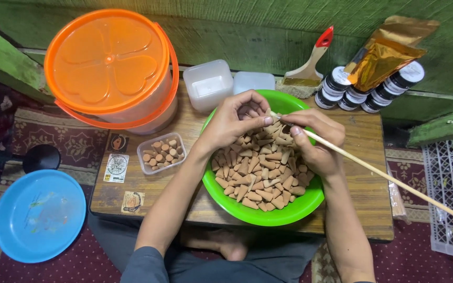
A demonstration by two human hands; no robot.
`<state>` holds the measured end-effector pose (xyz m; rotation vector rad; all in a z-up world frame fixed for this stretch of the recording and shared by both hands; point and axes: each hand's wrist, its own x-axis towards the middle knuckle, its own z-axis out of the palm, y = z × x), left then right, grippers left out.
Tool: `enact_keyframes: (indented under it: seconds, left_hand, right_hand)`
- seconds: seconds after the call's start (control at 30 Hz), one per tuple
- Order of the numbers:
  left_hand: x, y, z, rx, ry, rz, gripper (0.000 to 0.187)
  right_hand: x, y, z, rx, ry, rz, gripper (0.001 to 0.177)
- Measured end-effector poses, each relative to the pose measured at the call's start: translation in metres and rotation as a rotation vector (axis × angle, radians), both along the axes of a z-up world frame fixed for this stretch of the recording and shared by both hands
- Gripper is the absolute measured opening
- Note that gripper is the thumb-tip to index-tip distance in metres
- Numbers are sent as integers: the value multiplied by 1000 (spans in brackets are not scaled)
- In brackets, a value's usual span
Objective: Using a thin wooden stick to process or adjust individual incense cones in a bowl.
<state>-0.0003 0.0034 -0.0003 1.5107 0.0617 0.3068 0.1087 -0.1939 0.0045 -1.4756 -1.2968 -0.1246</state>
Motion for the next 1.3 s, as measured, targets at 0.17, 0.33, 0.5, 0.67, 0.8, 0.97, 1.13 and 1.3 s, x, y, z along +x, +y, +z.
enact_keyframes:
  seconds: [0.17, 0.33, 0.5, 0.67, 0.8, 0.97, 1.13, 1.3]
  left_hand:
    - [1, 4, -1, 11, 7, 7, 27]
    - [1, 4, -3, 35, 18, 10, 26]
    - [1, 4, -2, 42, 32, 4, 27]
    - [-1, 2, 3, 32, 27, 11, 25]
    - [0, 2, 1, 4, 18, 11, 27]
    - [-1, -1, 2, -13, 22, -1, 26]
    - [0, 0, 2, -47, -3, 0, 26]
    - [1, 0, 3, -66, -73, -51, 25]
  right_hand:
    - [-1, -2, 2, -34, 16, 14, 18]
    - [4, -1, -5, -34, 11, 4, 18]
    - [0, -2, -2, -44, 18, -7, 18]
    - [-1, -3, -1, -38, 25, -5, 20]
    - [-3, -2, 1, -34, 42, -30, 19]
    - [-4, -3, 7, -21, 60, -41, 17]
    - [-7, -4, 8, -42, 56, -18, 15]
    - [-7, -4, 11, 34, 29, -40, 15]
